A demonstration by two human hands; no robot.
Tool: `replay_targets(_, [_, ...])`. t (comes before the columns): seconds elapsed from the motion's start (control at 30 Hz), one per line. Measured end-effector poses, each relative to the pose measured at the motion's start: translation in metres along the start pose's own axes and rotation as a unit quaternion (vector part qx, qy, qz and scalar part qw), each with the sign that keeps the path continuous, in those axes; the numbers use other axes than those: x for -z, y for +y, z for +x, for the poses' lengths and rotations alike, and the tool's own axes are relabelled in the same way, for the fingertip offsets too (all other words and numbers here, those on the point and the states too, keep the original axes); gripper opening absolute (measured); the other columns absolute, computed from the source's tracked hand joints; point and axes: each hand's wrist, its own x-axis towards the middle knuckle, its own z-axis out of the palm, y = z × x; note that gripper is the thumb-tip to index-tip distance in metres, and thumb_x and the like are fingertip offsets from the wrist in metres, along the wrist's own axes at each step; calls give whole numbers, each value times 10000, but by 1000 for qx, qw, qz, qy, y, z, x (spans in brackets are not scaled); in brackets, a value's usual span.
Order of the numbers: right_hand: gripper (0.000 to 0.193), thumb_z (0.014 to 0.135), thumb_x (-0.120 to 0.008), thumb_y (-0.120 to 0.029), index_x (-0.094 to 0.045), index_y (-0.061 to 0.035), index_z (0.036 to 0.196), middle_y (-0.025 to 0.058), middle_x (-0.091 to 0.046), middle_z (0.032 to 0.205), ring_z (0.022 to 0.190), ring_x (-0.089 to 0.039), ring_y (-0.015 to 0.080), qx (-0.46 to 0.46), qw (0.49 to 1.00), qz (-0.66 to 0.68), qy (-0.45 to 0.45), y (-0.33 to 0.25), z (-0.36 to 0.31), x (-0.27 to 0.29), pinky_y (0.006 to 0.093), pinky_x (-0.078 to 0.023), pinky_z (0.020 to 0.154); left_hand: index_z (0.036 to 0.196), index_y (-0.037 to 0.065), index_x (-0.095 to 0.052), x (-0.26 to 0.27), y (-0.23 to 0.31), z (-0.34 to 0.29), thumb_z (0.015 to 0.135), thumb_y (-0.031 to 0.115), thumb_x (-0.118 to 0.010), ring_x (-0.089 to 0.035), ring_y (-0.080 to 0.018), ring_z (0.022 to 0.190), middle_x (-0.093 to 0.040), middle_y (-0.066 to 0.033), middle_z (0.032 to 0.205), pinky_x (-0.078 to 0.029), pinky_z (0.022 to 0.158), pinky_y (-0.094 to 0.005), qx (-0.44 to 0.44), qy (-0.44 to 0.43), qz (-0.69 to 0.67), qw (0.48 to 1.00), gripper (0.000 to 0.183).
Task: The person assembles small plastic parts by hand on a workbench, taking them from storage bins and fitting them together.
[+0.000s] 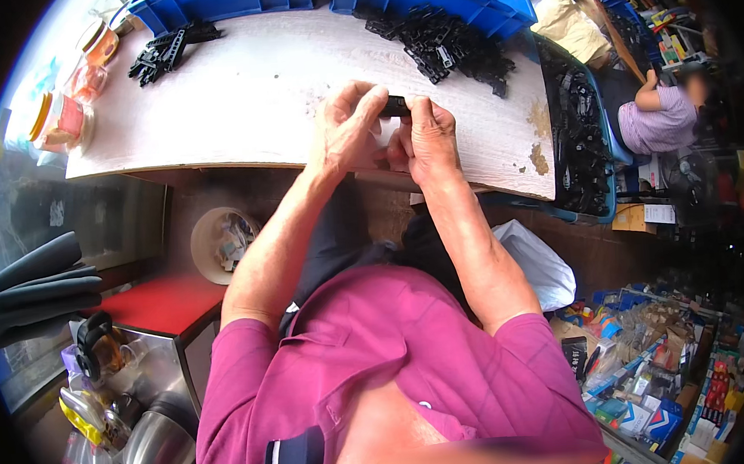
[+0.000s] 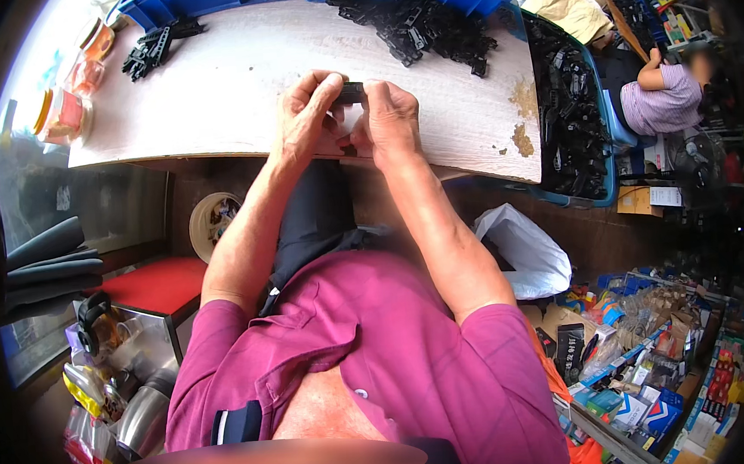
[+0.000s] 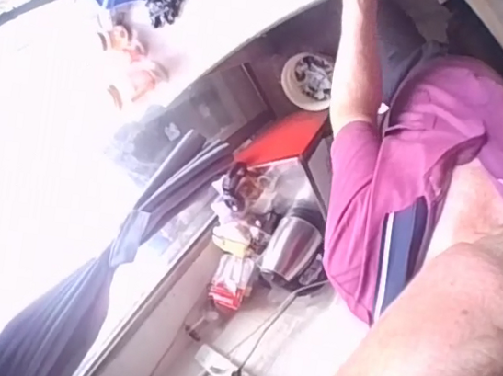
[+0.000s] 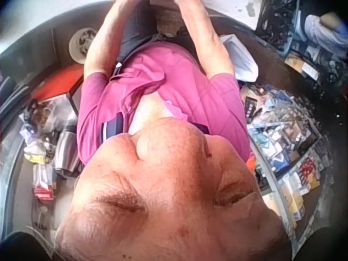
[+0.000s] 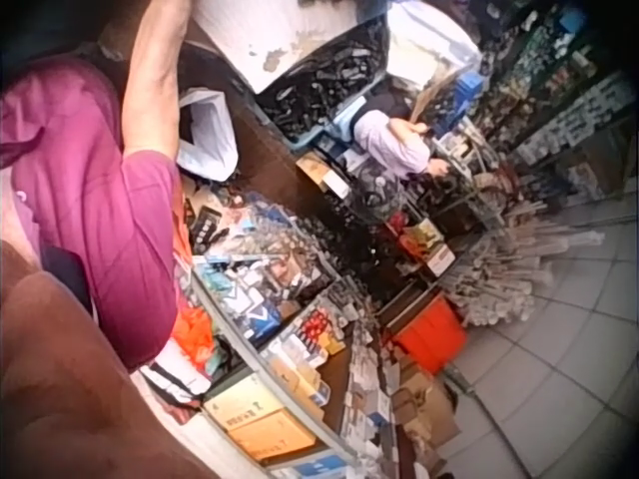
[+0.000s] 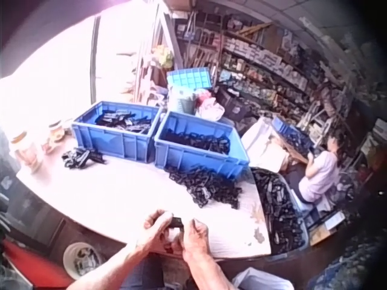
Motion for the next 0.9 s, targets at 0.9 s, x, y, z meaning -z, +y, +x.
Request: replay_targets(0.9, [202, 854, -668, -222, -579, -48, 905, 23, -414, 452, 408, -532, 173, 14, 966, -26, 259, -58, 30, 125, 452, -594, 509, 969, 119, -663, 29, 17, 107, 809, 190, -628, -590, -305, 940, -652, -102, 953, -501, 814, -429, -325, 94, 637, 693, 179])
